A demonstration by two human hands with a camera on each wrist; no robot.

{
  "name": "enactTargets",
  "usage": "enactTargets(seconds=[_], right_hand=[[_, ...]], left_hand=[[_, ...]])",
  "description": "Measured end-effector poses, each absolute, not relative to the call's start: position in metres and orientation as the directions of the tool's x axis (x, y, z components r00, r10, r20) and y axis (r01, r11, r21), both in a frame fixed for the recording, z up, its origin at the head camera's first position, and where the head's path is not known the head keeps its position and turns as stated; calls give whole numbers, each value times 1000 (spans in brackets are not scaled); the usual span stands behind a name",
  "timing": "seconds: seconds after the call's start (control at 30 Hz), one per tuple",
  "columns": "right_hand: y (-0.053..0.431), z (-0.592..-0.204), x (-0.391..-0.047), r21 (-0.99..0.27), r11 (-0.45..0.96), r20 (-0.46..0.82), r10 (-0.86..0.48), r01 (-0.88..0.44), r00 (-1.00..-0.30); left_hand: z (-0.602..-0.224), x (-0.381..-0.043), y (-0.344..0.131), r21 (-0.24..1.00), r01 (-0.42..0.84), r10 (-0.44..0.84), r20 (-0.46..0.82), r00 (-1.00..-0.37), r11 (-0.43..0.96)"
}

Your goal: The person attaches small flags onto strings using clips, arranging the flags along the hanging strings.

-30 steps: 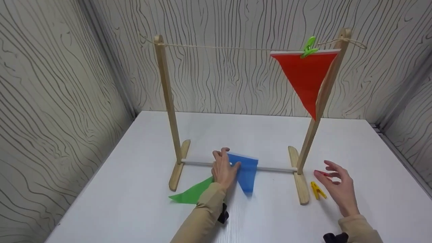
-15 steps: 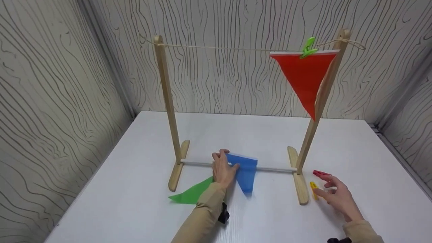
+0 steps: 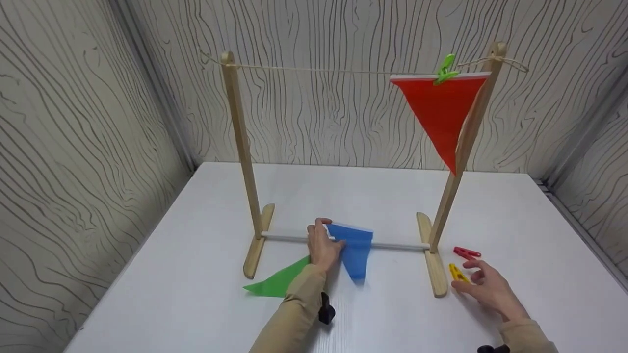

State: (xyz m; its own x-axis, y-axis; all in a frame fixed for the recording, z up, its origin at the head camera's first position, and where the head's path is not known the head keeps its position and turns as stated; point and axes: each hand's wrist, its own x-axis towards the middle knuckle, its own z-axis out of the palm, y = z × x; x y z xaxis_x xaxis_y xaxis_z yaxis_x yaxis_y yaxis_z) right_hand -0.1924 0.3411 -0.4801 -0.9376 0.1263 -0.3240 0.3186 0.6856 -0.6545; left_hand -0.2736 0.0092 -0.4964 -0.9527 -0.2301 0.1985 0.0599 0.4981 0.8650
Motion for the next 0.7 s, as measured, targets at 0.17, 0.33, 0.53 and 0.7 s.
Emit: enactTargets(seconds=[0.17, 0.33, 0.53, 0.7], right_hand=[[339, -479, -192, -627, 719, -320, 114, 300, -941], [338, -480, -191, -602, 741, -314, 123, 298, -941], [338, -480, -193, -560, 769, -326, 137, 308, -935], [337, -482, -195, -539, 786, -328, 133, 302, -935]], left_hand=[[-490, -273, 6, 916, -5, -223, 93, -970, 401], [-485, -272, 3, 963, -64, -202, -10, -979, 262], [-483, -272, 1, 992, -106, -175, -94, -980, 62], [-483, -274, 1, 990, -129, -157, -137, -978, -58]])
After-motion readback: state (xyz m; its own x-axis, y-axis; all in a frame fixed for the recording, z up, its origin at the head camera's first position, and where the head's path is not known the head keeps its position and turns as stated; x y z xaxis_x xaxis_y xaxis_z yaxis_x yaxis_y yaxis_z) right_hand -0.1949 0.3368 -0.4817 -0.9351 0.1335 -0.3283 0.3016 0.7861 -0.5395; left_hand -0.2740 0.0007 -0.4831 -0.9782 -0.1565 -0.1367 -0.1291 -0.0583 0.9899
